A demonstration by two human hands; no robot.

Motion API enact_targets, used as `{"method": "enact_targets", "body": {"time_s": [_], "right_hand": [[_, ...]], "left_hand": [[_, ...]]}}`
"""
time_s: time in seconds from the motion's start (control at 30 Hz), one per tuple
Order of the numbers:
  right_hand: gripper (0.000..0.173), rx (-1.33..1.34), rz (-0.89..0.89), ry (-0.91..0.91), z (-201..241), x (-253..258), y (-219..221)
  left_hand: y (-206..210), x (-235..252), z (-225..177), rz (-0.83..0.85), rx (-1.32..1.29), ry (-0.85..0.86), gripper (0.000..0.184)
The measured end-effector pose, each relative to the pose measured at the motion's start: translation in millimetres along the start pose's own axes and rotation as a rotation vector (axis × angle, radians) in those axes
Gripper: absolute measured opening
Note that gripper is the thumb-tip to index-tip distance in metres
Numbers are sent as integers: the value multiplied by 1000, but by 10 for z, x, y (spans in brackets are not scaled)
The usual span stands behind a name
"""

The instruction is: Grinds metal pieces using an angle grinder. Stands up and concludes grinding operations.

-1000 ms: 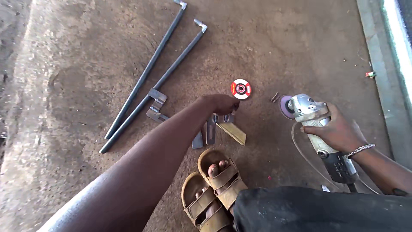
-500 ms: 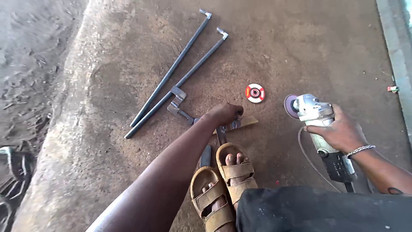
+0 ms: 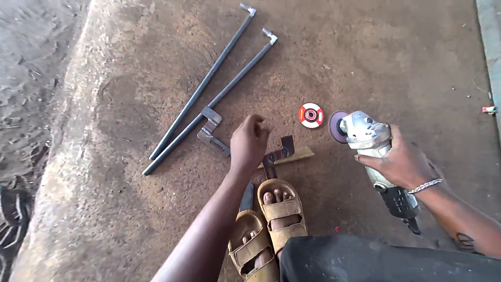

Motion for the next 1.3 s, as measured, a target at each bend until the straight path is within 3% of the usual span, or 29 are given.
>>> {"method": "enact_targets", "body": {"time_s": [0.03, 0.1, 0.23, 0.33, 0.43, 0.5, 0.63, 0.73, 0.77, 0.83, 0.93, 1.03, 1.1, 1.17, 1.23, 1.3], "right_hand": [[101, -1, -10, -17, 41, -34, -6], [96, 15, -35, -50, 140, -115, -28], [83, 15, -129, -108, 283, -262, -37], [90, 76, -188, -107, 332, -374, 9], [102, 190, -156, -96, 430, -488, 156], [98, 179, -172, -138, 536, -585, 205], [93, 49, -238, -259, 619, -687, 309], [89, -24, -330, -395, 652, -694, 361], [88, -18, -338, -402, 663, -684, 364], [93, 54, -282, -314, 658, -640, 344], [94, 257, -223, -155, 587, -570, 218], [95, 280, -207, -76, 296, -436, 262], [95, 225, -205, -41, 112, -396, 273], [94, 175, -209, -1, -16, -400, 248], [92, 178, -217, 31, -146, -398, 269], [91, 212, -204, 71, -228, -407, 266]], "left_hand": [[-16, -215, -21, -98, -44, -23, 31], [98, -728, -123, -44, -150, -122, 28], [695, -1488, -235, 500, -460, -360, 43], [1031, -1632, -388, 699, -732, -397, 63], [1234, -1624, -500, 646, -987, -435, 85], [1316, -1602, -507, 579, -1074, -469, 89], [1319, -1568, -473, 458, -1094, -456, 85], [1306, -1480, -469, 395, -1140, -457, 68], [1266, -1446, -435, 403, -1074, -429, 64], [1071, -1362, -316, 341, -682, -291, 53], [540, -1230, -3, 88, -47, -137, 47], [104, -1000, 362, -90, 186, -41, 46], [14, -813, 486, 3, 265, -23, 56], [15, -631, 516, 213, 348, -17, 64], [41, -497, 608, 308, 461, 19, 54], [5, -443, 687, 280, 474, 132, 40]]}}
Point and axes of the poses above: each hand's wrist, its own x-axis towards the middle knuckle, its own y-axis out of the palm, z = x × y, the point moved 2 cm from there along x, towards the middle knuckle, and after that the axes turned 14 degrees about -x, right-handed, at the moved point
